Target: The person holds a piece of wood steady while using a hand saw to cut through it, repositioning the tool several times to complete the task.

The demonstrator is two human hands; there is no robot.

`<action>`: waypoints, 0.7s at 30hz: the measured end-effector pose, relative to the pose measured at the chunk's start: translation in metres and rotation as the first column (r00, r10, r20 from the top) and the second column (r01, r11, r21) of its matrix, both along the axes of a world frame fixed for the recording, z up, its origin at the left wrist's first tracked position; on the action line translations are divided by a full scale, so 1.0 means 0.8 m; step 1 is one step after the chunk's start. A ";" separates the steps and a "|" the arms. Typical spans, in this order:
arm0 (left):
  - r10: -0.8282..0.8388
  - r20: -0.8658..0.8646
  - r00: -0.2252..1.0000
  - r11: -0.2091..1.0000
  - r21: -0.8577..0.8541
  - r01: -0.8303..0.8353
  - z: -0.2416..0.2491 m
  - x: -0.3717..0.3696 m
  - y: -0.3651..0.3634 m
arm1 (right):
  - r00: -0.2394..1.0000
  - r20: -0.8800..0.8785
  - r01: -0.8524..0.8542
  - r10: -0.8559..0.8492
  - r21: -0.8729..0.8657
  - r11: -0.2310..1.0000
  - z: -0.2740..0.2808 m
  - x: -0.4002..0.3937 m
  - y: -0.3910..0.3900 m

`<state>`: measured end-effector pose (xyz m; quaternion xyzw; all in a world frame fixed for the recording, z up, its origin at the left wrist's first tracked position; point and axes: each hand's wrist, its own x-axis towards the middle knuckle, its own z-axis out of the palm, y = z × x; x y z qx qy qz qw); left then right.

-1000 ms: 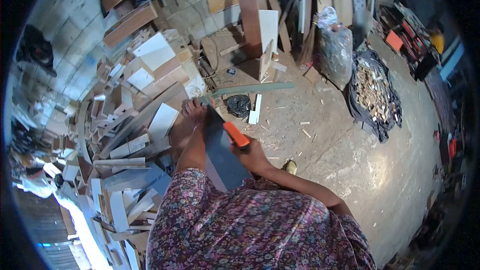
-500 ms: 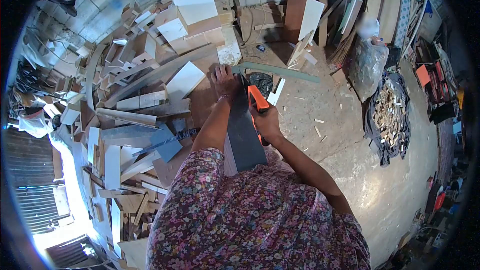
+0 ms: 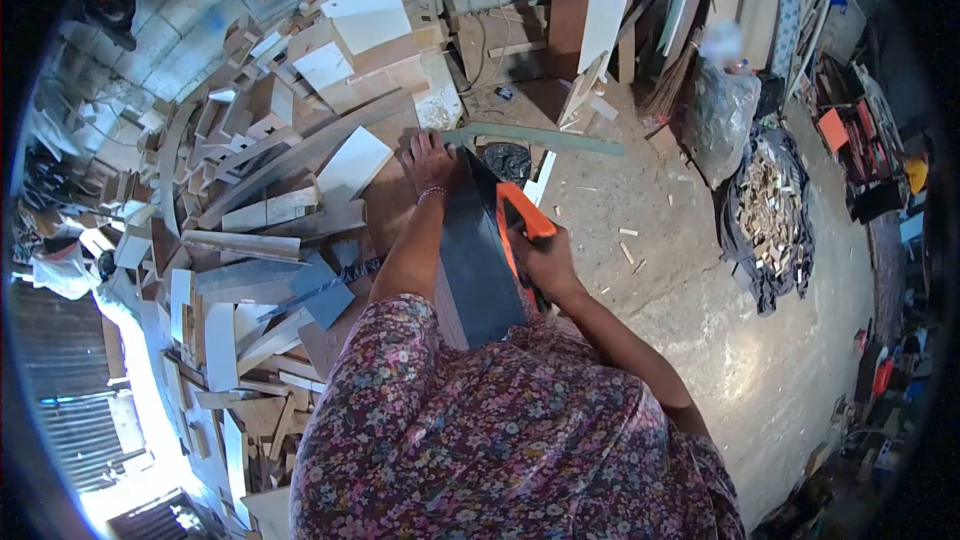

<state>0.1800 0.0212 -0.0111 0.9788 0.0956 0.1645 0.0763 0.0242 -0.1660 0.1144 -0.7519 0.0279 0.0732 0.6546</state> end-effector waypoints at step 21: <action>0.058 -0.102 0.993 0.996 -0.067 -0.065 0.004 0.004 -0.014 | 0.992 -0.114 -0.065 0.050 -0.137 0.988 -0.019 0.070 0.025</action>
